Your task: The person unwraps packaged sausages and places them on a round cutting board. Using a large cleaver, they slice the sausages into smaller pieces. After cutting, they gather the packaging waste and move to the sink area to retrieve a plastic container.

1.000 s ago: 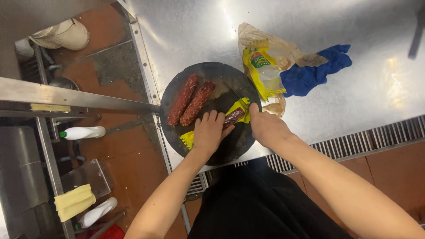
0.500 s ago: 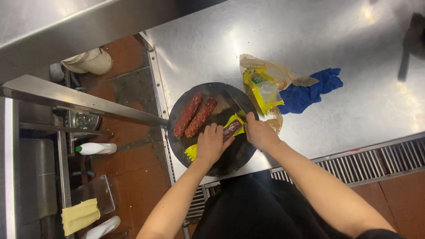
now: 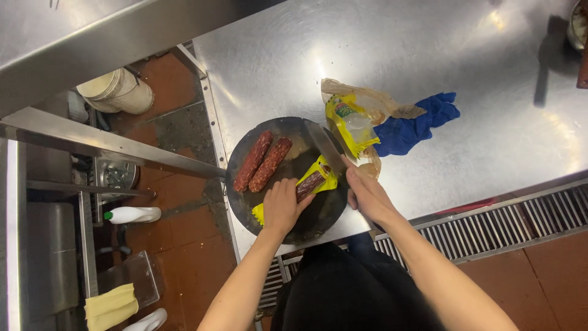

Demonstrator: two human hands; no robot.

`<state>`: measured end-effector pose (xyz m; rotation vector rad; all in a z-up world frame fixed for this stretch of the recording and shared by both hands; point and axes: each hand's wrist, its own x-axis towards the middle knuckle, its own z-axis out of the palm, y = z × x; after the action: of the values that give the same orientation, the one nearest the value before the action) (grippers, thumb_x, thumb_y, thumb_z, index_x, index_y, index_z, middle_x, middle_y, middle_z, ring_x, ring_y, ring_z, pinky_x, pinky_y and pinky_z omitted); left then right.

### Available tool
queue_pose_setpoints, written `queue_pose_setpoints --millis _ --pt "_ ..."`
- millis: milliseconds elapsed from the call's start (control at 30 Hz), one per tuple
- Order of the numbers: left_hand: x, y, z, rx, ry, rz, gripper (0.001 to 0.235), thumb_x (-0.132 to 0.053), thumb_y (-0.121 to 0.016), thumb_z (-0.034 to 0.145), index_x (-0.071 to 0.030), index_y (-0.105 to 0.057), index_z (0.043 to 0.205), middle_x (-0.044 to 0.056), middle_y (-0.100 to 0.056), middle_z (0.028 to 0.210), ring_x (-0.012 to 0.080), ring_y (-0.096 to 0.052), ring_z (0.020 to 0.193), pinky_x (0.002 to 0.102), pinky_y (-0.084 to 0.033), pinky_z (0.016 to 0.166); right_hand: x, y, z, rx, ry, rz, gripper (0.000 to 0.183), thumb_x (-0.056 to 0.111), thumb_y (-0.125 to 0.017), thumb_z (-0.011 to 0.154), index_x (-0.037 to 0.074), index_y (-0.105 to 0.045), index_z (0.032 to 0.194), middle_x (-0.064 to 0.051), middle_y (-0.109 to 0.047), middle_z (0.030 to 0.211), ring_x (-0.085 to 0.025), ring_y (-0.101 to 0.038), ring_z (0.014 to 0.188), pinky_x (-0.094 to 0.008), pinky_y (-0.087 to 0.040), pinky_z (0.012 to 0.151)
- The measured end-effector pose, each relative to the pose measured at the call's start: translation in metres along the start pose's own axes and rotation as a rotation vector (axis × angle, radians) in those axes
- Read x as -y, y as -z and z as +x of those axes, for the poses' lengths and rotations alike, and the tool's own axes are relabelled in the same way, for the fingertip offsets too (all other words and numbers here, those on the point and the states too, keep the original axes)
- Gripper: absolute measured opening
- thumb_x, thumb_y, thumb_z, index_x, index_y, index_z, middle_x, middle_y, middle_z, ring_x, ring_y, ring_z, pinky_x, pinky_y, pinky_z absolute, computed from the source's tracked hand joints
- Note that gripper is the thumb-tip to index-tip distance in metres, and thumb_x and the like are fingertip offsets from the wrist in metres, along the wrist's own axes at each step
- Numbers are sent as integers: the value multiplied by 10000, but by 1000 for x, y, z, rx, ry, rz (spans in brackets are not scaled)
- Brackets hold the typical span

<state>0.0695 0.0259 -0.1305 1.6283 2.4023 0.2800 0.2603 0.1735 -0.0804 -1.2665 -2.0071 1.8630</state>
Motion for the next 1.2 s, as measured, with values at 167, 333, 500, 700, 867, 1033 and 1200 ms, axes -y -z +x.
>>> queue_pose_setpoints --millis 167,333,500,700,867,1033,1200 --pt "5 -9 -9 -125 -35 -72 543 -521 -683 937 -53 -599 1199 108 -648 935 291 -671 926 407 -510 755 22 -5 -11 100 -87 -134 753 619 -235 1026 188 -259 1644 -85 -693 652 -305 -698 759 -413 -493 762" --pt "11 -10 -13 -156 -54 -144 531 -501 -716 925 -55 -598 1190 107 -666 916 285 -685 894 391 -493 736 22 -11 -19 174 -103 -73 772 613 -273 1014 190 -203 1656 -86 -700 776 -259 -665 782 -382 -501 774" --pt "13 -10 -14 -240 -97 -186 511 -442 -794 877 -58 -607 1157 80 -647 877 268 -675 855 359 -470 726 -3 -22 -9 195 -31 90 847 634 -366 1017 84 -200 1641 -64 -617 776 -189 -572 689 -320 -455 690" --pt "18 -17 -11 -318 -153 -186 561 -403 -870 789 -82 -589 1154 47 -605 882 249 -646 869 340 -453 743 12 -16 -21 245 36 82 856 466 -540 1007 37 -150 1638 -50 -597 728 -196 -599 686 -328 -515 665" --pt "9 -9 -4 -335 -205 -278 525 -312 -880 776 -82 -589 1148 57 -575 931 266 -587 936 360 -417 839 32 -6 -37 229 21 276 829 318 -710 936 13 -284 1578 -48 -546 575 -161 -561 551 -337 -602 576" --pt "-13 12 8 -284 -157 -450 420 -334 -860 792 -79 -587 984 51 -558 838 295 -567 890 396 -397 897 23 -1 -35 143 128 12 825 596 -625 873 180 -405 1551 -77 -622 583 -240 -643 596 -382 -554 654" --pt "-11 -16 7 -287 -116 -536 425 -323 -878 763 -74 -571 922 50 -560 826 313 -568 902 429 -377 933 27 -7 -39 1 91 -103 824 662 -653 831 289 -456 1539 -68 -656 593 -269 -639 633 -420 -514 760"
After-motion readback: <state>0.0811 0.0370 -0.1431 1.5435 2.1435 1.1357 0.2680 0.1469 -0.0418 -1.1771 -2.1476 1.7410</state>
